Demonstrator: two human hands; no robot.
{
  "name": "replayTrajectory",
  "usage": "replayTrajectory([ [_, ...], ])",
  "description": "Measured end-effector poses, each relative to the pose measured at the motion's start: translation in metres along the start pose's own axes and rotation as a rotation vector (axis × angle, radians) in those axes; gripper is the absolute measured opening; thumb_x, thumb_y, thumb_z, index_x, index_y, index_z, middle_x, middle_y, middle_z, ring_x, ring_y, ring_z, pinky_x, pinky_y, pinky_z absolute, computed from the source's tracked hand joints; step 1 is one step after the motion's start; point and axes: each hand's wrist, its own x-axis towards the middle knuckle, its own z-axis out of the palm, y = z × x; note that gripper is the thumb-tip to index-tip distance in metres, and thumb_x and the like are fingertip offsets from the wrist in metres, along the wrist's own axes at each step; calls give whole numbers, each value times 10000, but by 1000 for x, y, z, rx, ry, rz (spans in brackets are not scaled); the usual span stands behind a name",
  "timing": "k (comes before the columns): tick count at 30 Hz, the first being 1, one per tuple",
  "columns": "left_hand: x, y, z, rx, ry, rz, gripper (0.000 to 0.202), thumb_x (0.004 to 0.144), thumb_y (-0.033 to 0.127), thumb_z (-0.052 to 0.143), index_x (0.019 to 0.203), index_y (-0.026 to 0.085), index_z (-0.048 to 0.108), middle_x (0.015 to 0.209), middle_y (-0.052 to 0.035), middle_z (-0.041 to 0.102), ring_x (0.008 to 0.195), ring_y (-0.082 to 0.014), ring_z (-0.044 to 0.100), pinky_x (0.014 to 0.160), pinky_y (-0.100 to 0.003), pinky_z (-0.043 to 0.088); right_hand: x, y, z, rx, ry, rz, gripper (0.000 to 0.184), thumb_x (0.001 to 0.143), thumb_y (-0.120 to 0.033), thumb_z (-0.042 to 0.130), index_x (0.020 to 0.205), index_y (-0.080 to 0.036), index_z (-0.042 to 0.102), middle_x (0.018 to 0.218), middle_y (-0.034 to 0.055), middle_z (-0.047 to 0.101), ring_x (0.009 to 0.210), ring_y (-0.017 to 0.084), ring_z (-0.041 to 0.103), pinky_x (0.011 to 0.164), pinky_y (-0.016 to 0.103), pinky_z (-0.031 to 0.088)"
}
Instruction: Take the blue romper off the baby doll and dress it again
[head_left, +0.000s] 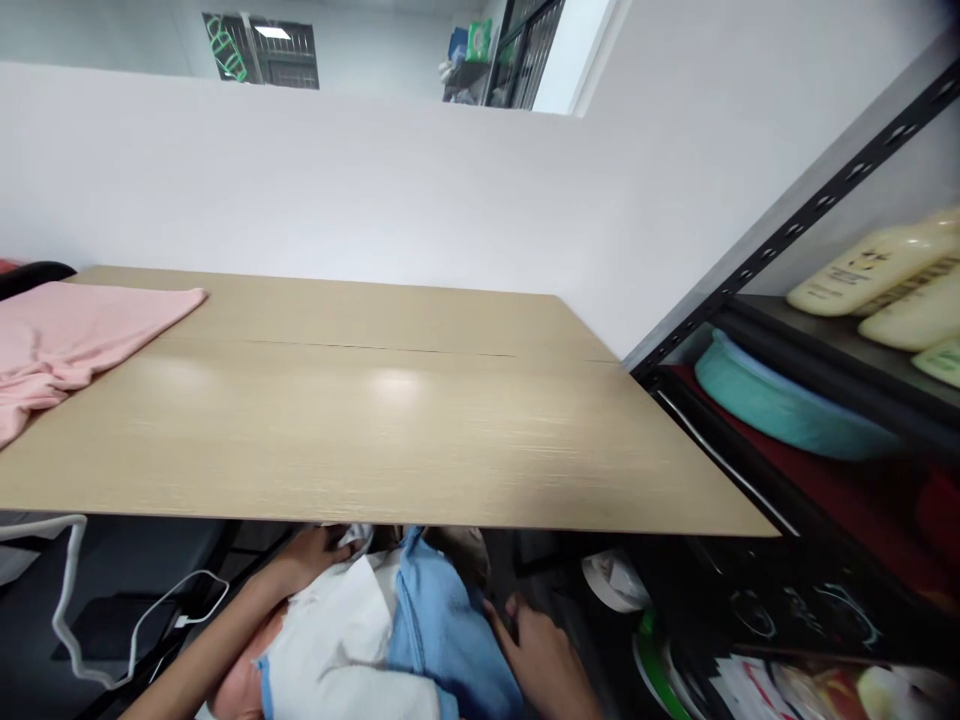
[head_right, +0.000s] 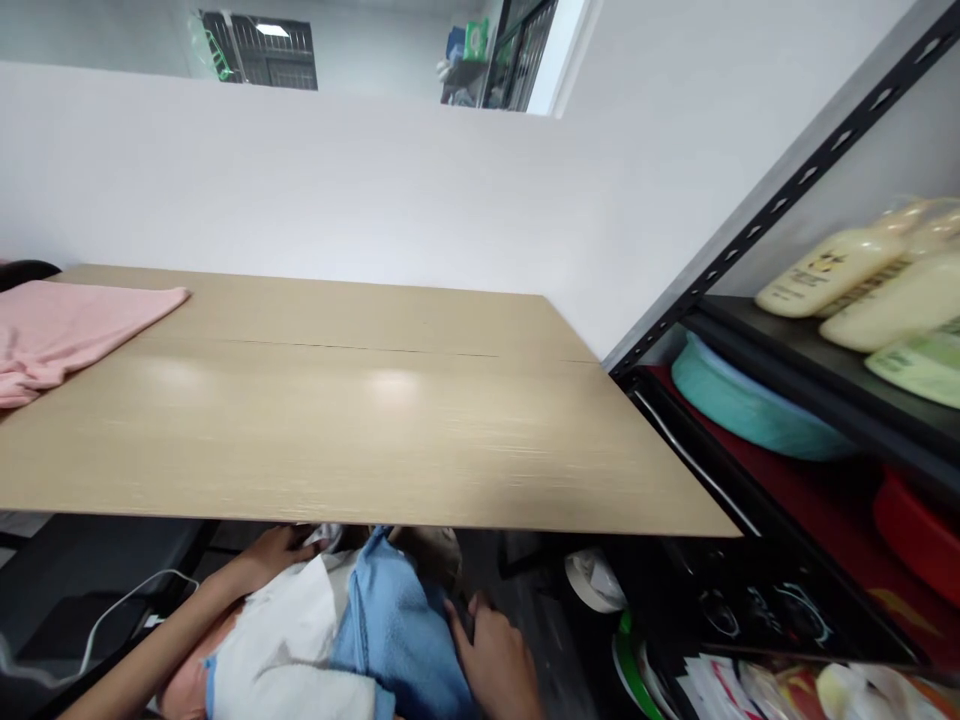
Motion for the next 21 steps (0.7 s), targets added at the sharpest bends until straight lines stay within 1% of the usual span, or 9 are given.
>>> replayTrajectory([
  [2,0,-2,1,18,-5,-6,816,935,886,602,1366,246,865,1548,-200,806,1451,-506,725,1234,-578,542,-5,-2,1,-19,25,29,388,959,-770,468,841,-407,544,962,172,869,1062,519,882,920,663,636],
  [4,1,-4,1,18,-4,-28,827,929,910,604,1380,266,861,1557,-183,806,1468,-501,717,1238,-575,539,-9,-1,-1,-29,18,37,394,950,-774,468,826,-409,547,958,174,869,1058,527,878,930,671,635],
  [6,1,-6,1,1,2,-33,855,920,931,615,1405,267,850,1577,-177,796,1498,-499,699,1255,-576,527,-11,1,0,-16,1,31,370,951,-755,473,842,-411,554,941,166,864,1054,525,877,938,664,635],
  [9,1,-7,0,9,-11,-13,910,944,955,579,1448,242,836,1599,-192,779,1521,-500,690,1290,-576,506,-13,3,10,21,-9,26,294,954,-691,464,905,-416,558,927,142,852,1051,506,880,922,631,638],
  [12,0,-6,-3,25,-32,1,931,975,954,543,1475,223,828,1598,-209,775,1514,-506,701,1304,-586,498,-11,-1,22,93,16,-52,254,970,-624,404,965,-428,565,883,118,821,1015,500,878,913,627,638],
  [14,0,-7,-3,14,-22,0,933,965,957,558,1489,232,823,1610,-199,770,1535,-509,688,1311,-592,494,-9,-4,23,168,25,-126,263,989,-618,383,985,-436,572,864,102,810,988,495,875,921,627,645],
  [17,1,-13,0,-11,7,-12,899,949,952,585,1478,268,832,1585,-169,793,1540,-515,681,1306,-604,500,-5,-4,11,267,35,-161,254,995,-638,425,996,-436,579,985,113,871,1088,493,881,980,629,656],
  [19,1,-18,2,-22,14,-16,858,967,930,583,1470,283,836,1562,-156,809,1524,-510,694,1291,-603,512,-2,3,-3,290,77,-129,232,978,-620,440,988,-424,563,1083,137,900,1163,493,878,1009,638,658],
  [21,1,-21,2,-20,5,-23,849,985,912,577,1489,277,827,1570,-151,805,1522,-499,702,1280,-589,522,-1,17,-17,276,146,-81,231,979,-610,425,992,-416,549,1086,149,905,1145,483,885,997,629,667],
])
